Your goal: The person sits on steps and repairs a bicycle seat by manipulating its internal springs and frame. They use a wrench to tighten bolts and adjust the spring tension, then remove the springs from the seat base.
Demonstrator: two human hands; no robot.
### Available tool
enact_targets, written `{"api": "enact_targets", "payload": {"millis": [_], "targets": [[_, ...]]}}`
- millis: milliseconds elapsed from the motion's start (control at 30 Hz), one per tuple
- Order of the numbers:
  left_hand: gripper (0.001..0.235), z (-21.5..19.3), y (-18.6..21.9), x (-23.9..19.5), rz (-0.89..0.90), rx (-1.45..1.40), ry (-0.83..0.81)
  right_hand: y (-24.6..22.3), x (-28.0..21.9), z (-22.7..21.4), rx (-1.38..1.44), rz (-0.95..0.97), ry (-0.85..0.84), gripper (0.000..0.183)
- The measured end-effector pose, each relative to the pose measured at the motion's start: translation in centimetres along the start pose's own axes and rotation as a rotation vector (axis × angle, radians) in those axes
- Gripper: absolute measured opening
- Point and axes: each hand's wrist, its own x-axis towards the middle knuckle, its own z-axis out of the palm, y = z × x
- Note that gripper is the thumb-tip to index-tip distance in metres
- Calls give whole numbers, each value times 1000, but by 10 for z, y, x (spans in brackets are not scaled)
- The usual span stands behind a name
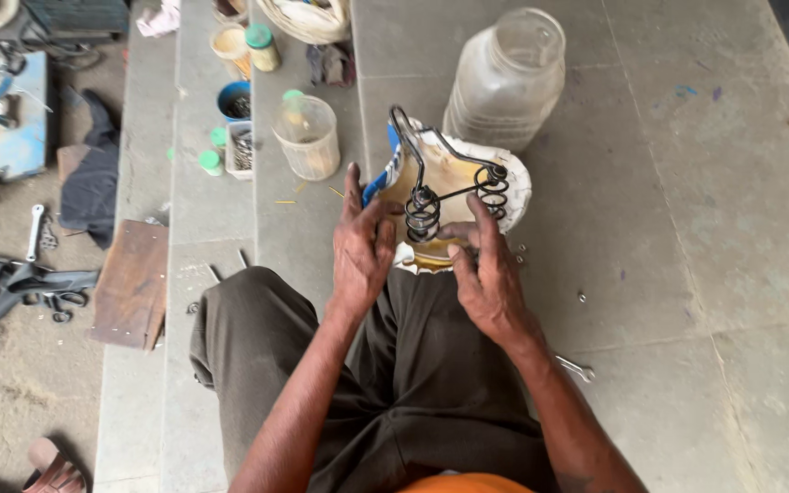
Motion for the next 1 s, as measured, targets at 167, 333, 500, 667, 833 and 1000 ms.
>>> {"api": "enact_targets", "payload": {"millis": [167,333,500,667,833,1000], "targets": [[26,0,11,-28,27,79,31,-1,-4,14,-102,-83,42,79],[31,9,21,-41,-10,113,59,-3,-4,17,3,-8,44,84],[33,20,25,-40,-63,-41,160,-12,0,18,45,140,27,92],[28,17,22,-46,-72,-188,200,-15,-9,21,104,137,2,93],[31,17,18,-44,-119,-309,170,-6,-11,23,233,115,15,98],[29,17,14,-49,-128,-335,181,-5,-5,32,423,212,17,99]]}}
